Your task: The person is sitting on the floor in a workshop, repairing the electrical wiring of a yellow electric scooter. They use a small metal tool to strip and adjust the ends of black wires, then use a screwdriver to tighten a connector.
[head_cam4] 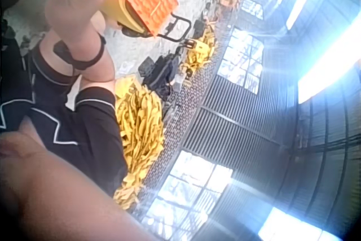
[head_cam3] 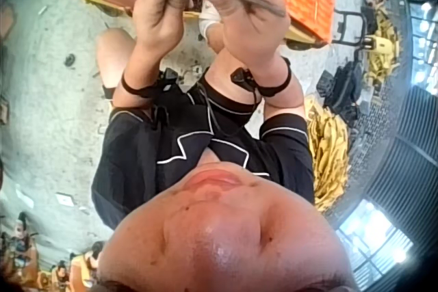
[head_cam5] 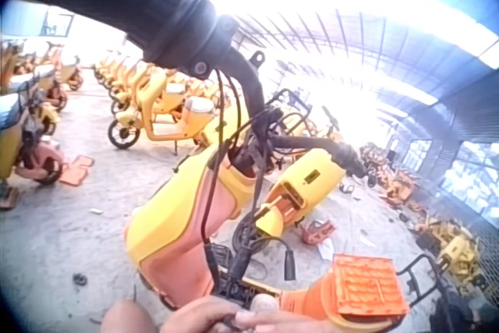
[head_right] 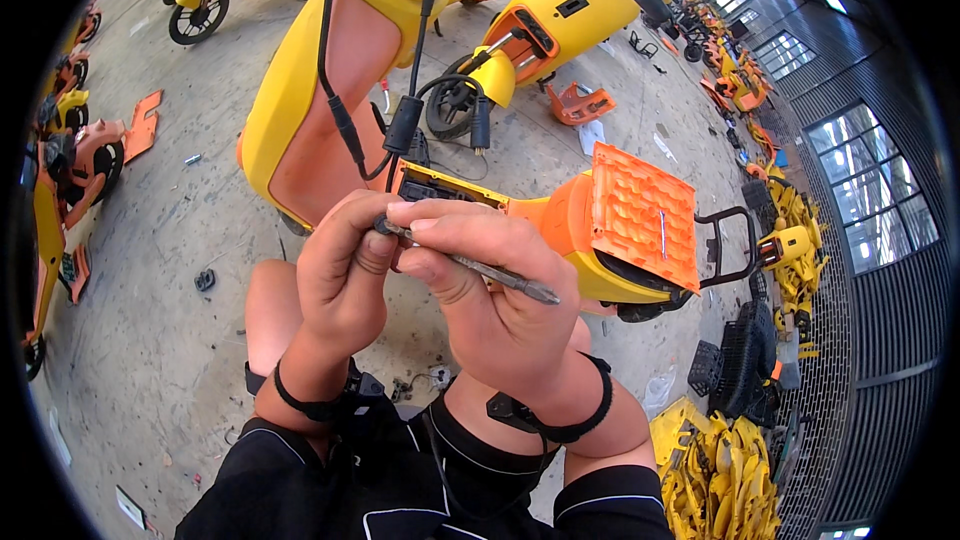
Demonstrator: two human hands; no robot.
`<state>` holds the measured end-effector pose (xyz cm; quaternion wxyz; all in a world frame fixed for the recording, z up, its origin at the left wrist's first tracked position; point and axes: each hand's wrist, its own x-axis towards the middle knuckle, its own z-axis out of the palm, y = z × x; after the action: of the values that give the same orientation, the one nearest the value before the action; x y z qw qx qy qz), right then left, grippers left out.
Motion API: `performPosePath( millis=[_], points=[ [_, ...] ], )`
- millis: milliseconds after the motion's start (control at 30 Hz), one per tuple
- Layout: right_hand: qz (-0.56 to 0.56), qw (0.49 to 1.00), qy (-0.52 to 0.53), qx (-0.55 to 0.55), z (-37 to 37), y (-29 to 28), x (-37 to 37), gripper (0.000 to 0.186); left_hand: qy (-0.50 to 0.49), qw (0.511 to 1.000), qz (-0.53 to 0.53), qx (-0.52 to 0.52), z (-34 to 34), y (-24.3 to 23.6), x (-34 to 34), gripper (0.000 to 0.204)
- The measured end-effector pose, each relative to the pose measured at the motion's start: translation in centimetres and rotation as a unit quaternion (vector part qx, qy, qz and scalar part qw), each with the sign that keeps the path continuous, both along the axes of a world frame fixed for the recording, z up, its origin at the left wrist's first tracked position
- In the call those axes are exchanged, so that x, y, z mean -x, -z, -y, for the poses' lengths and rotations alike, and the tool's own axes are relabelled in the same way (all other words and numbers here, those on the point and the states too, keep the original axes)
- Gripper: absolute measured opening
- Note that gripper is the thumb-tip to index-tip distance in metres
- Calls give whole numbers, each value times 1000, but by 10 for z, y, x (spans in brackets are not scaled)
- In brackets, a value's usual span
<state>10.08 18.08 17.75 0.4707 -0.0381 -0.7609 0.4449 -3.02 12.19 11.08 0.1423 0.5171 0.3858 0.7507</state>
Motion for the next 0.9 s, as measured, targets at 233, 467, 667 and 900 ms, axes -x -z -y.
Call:
performPosePath(
  millis=[233,467,667,900],
  points=[
    [4,1000,9,-11,1,-1,1,22,-15,1000,-15,1,2,-1,0,17],
    [-9,1000,0,-9,1,1,1,22,-22,999,-34,9,4,-2,2,19],
    [-8,1000,2,-15,1,2,2,22,-40,998,-39,10,5,-5,-2,20],
    [-35,997,34,67,-2,7,6,21,-49,996,-71,-7,7,-13,-9,18]
  ],
)
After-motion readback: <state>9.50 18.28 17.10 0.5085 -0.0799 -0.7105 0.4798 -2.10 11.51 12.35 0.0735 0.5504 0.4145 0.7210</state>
